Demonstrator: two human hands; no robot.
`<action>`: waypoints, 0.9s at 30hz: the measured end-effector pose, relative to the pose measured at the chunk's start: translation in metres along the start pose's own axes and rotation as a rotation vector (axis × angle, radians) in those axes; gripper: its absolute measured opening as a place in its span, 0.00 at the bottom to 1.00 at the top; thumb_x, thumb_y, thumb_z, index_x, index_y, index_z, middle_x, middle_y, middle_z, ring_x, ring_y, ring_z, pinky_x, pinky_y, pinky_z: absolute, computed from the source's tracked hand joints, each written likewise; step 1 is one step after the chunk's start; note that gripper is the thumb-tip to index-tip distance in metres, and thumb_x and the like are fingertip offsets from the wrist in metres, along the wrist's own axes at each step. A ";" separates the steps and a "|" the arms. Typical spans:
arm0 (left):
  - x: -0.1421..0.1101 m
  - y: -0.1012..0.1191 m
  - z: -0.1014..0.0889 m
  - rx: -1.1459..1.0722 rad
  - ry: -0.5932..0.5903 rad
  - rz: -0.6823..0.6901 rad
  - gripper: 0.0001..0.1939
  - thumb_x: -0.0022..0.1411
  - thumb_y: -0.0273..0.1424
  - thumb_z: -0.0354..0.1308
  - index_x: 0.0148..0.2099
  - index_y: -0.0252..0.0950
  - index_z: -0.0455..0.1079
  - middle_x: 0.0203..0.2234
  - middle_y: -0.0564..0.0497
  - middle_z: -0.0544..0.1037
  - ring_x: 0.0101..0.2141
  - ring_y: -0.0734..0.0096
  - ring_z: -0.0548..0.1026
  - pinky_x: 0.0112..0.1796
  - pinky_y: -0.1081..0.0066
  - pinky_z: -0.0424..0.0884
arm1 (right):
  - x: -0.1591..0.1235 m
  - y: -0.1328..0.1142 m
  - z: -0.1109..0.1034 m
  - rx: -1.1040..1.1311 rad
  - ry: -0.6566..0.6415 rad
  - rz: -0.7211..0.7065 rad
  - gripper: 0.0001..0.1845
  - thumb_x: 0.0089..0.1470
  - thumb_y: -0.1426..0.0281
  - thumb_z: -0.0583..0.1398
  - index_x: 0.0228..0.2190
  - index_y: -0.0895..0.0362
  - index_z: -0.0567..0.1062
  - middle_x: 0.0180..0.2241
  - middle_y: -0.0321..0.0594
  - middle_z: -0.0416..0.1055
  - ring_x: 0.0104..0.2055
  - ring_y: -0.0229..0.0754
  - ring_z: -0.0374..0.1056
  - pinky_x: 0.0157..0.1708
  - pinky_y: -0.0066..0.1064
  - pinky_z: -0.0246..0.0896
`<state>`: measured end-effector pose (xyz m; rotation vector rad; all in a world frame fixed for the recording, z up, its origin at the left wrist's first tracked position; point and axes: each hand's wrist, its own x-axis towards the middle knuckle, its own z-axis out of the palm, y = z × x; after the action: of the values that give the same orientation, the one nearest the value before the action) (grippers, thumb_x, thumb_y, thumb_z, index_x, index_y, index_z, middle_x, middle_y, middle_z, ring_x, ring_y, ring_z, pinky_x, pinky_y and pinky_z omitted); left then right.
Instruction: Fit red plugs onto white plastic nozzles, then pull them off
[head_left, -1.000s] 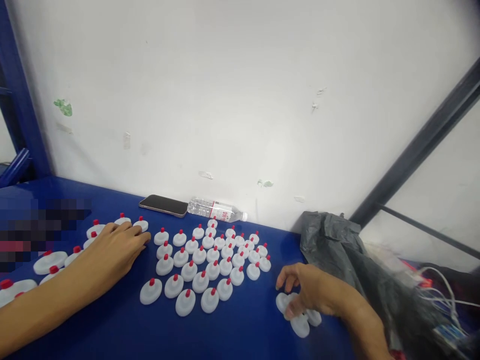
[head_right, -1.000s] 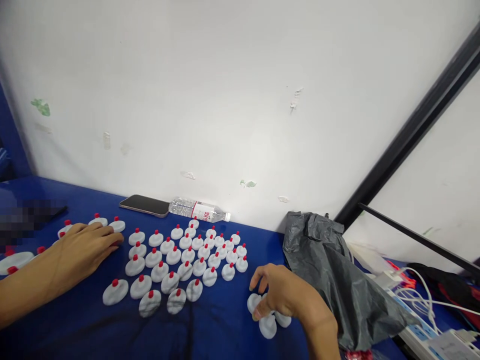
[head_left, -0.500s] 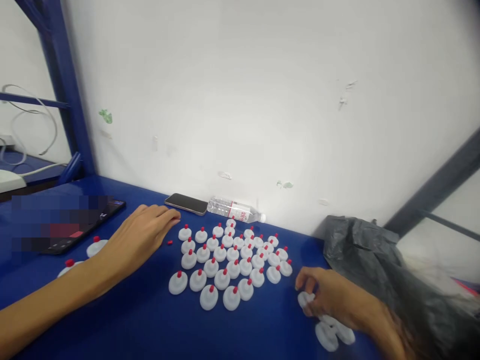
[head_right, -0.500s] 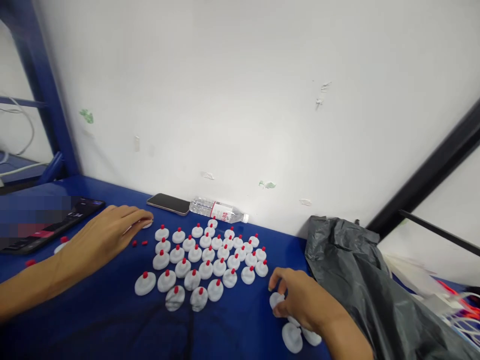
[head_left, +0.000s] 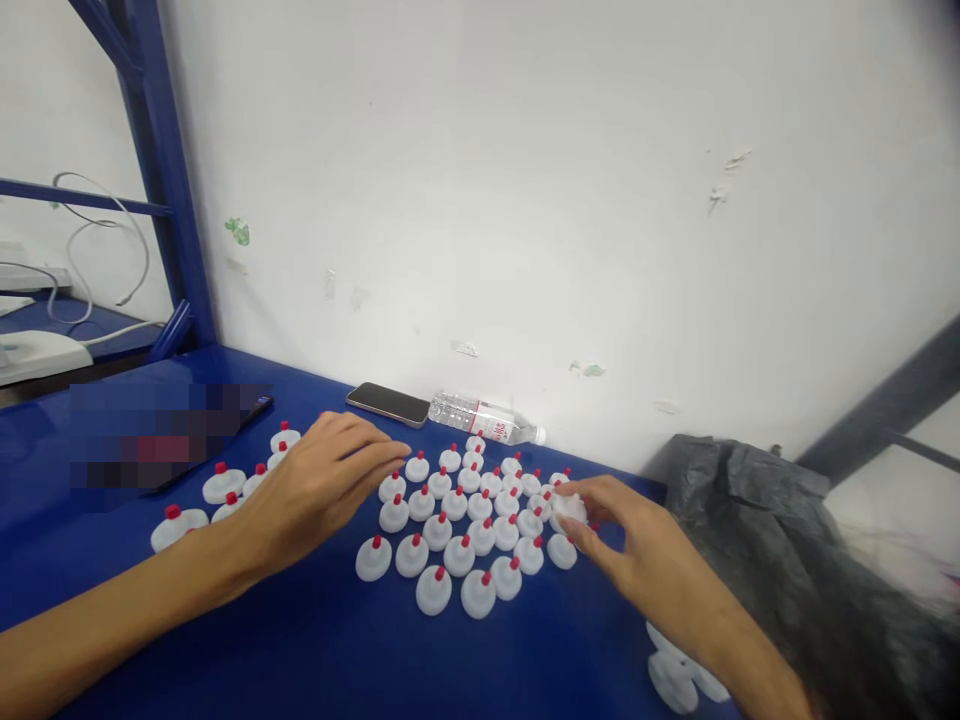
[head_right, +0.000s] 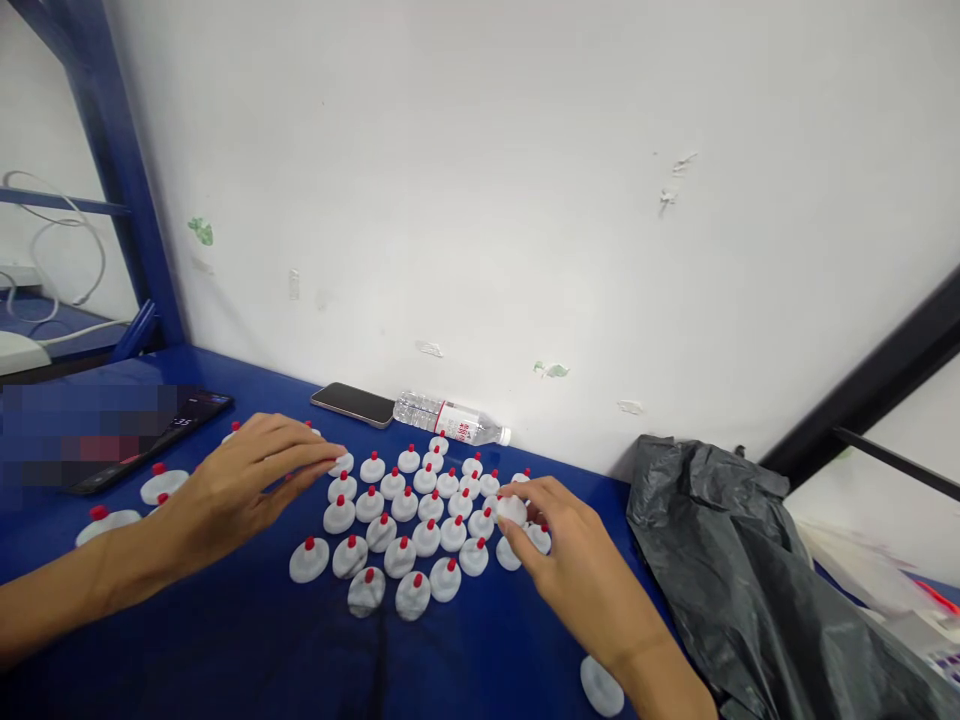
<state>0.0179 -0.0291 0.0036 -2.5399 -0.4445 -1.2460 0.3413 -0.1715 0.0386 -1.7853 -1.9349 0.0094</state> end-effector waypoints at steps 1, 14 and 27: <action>-0.002 0.004 0.001 -0.037 -0.011 0.014 0.12 0.68 0.23 0.56 0.53 0.38 0.69 0.38 0.48 0.80 0.39 0.65 0.73 0.41 0.61 0.67 | -0.001 -0.005 0.005 -0.026 0.022 -0.041 0.13 0.62 0.62 0.57 0.47 0.48 0.75 0.44 0.38 0.77 0.43 0.45 0.75 0.44 0.39 0.73; -0.020 0.056 0.013 -0.370 -0.205 0.056 0.30 0.64 0.17 0.53 0.64 0.45 0.61 0.41 0.45 0.81 0.43 0.59 0.77 0.44 0.54 0.75 | -0.008 -0.071 0.053 -0.153 0.235 -0.609 0.29 0.59 0.68 0.60 0.60 0.58 0.62 0.36 0.39 0.79 0.34 0.45 0.75 0.37 0.38 0.73; -0.017 0.058 0.016 -0.380 -0.152 -0.021 0.21 0.65 0.20 0.55 0.57 0.45 0.67 0.36 0.47 0.80 0.37 0.61 0.76 0.39 0.57 0.73 | -0.009 -0.073 0.055 -0.085 0.304 -0.631 0.22 0.62 0.71 0.58 0.57 0.54 0.65 0.42 0.38 0.80 0.40 0.44 0.78 0.42 0.36 0.75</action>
<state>0.0422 -0.0792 -0.0255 -2.9691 -0.2870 -1.2493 0.2535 -0.1723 0.0115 -1.0726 -2.1936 -0.5316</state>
